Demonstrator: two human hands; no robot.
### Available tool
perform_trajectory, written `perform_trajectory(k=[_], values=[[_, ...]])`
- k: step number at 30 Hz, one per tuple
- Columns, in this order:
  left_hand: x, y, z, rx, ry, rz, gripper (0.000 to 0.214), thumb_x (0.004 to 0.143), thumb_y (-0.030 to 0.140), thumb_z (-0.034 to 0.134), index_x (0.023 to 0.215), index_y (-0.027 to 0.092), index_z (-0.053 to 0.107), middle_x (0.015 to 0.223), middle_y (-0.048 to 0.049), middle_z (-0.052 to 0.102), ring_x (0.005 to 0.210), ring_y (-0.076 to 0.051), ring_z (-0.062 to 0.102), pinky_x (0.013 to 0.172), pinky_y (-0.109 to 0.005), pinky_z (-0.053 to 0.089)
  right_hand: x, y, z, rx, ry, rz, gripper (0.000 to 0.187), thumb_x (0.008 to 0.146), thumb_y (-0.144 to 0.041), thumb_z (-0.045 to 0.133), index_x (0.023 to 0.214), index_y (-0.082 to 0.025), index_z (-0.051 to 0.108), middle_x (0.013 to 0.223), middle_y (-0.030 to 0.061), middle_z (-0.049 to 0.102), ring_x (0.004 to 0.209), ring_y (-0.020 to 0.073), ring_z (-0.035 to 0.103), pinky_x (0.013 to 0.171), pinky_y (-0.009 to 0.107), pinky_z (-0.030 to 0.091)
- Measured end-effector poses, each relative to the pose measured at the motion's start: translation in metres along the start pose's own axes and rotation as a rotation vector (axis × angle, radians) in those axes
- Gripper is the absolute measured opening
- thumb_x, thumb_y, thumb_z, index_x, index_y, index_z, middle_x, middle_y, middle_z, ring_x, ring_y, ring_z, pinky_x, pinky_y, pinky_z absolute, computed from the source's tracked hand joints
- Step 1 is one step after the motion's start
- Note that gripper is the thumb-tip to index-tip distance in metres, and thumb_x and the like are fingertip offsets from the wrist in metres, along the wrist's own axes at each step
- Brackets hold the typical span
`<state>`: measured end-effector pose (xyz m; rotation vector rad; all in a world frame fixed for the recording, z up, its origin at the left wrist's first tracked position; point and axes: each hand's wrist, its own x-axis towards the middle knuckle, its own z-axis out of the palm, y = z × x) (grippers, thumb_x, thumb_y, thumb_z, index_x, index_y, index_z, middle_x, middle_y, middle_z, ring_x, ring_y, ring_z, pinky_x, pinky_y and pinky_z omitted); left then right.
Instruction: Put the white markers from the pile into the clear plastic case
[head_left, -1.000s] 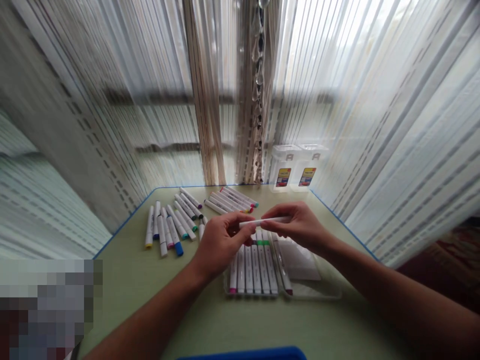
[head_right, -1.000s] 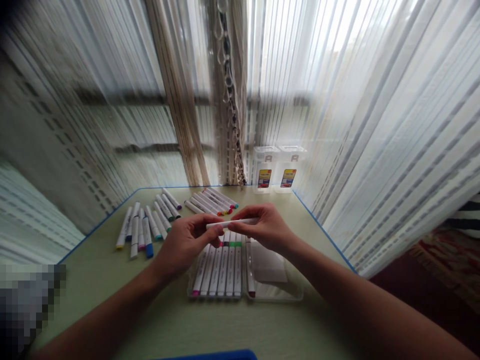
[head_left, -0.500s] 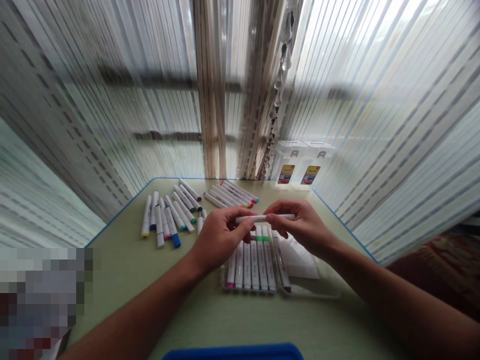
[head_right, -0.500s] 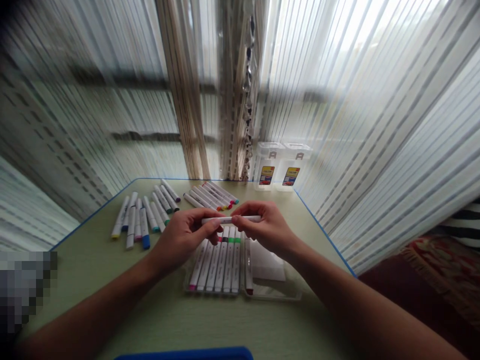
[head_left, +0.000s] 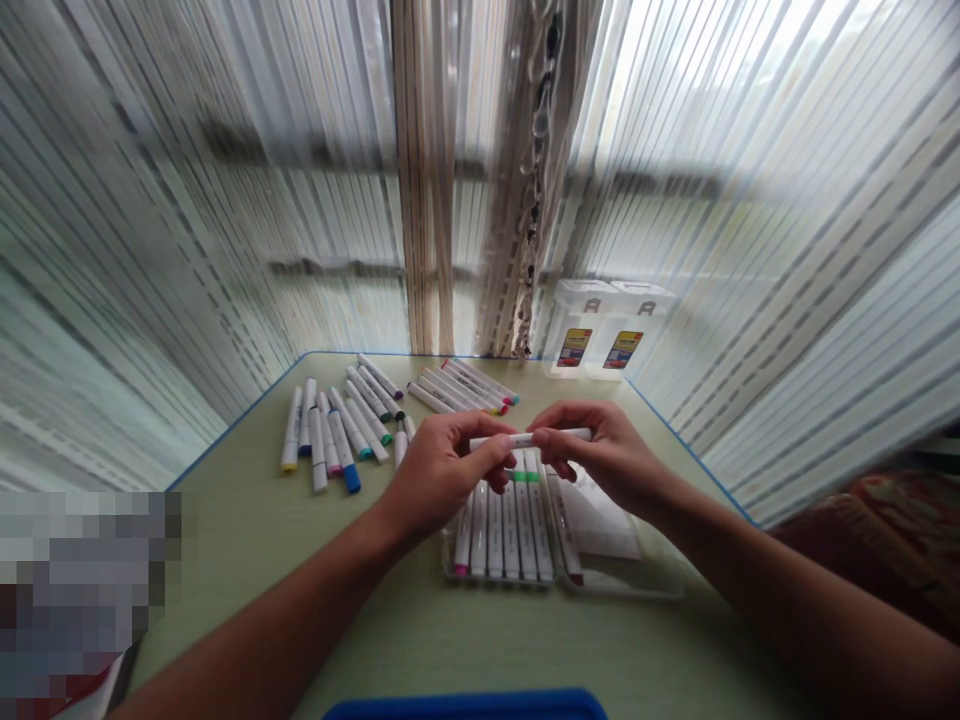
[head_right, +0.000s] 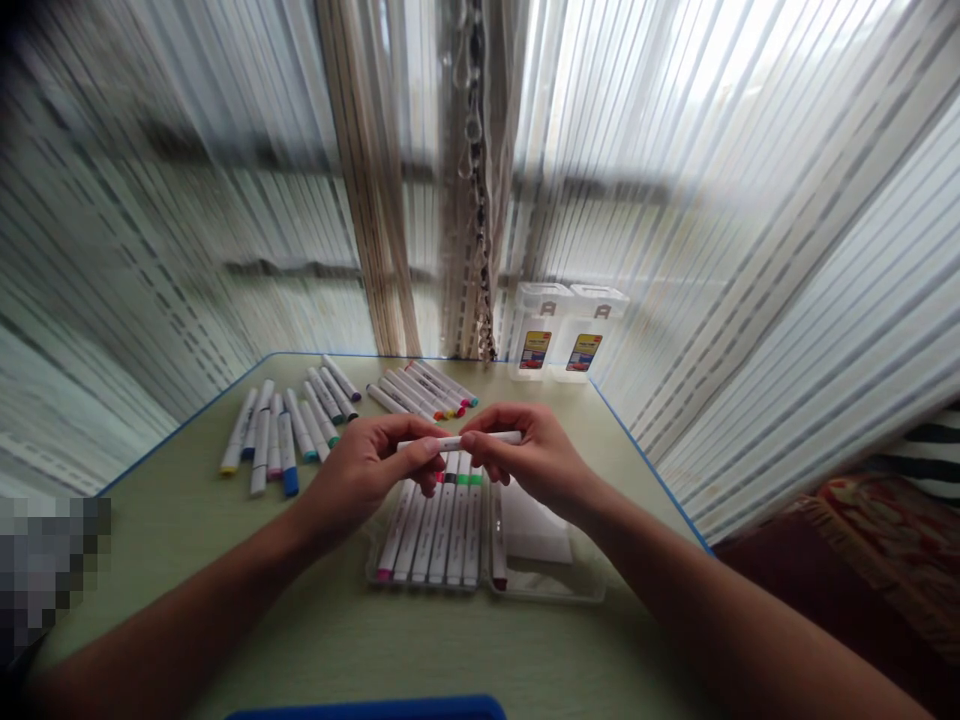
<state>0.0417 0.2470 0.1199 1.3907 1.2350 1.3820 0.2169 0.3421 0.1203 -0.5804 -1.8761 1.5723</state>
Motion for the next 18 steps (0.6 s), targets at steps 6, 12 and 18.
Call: perform_trajectory(k=[6, 12, 18], values=[[-0.0006, -0.0004, -0.0001, -0.023, 0.001, -0.023, 0.019, 0.081, 0.023, 0.065, 0.092, 0.009, 0.074, 0.067, -0.0048, 0.069, 0.054, -0.013, 0.063, 0.053, -0.022, 0.051, -0.0011, -0.0020, -0.0003, -0.073, 0.012, 0.026, 0.029, 0.071, -0.040, 0.080, 0.078, -0.013, 0.071, 0.059, 0.0002, 0.062, 0.048, 0.0091, 0.051, 0.043, 0.021, 0.037], [-0.0019, 0.0001, 0.0015, 0.065, -0.046, 0.005, 0.024, 0.084, 0.027, 0.065, 0.095, 0.008, 0.076, 0.064, -0.0058, 0.069, 0.055, -0.013, 0.064, 0.053, -0.021, 0.049, -0.0026, -0.0033, 0.0040, -0.315, 0.064, -0.054, 0.034, 0.070, -0.046, 0.080, 0.072, -0.013, 0.073, 0.067, 0.0055, 0.070, 0.060, 0.0135, 0.058, 0.053, 0.024, 0.043], [-0.0003, -0.0008, 0.0015, 0.070, -0.052, 0.014, 0.028, 0.086, 0.026, 0.063, 0.102, 0.006, 0.074, 0.071, -0.0060, 0.069, 0.056, -0.011, 0.062, 0.054, -0.021, 0.050, -0.0036, -0.0021, 0.0046, -0.221, 0.036, 0.011, 0.035, 0.071, -0.048, 0.078, 0.074, -0.013, 0.071, 0.061, 0.0010, 0.064, 0.048, 0.0082, 0.049, 0.043, 0.020, 0.035]])
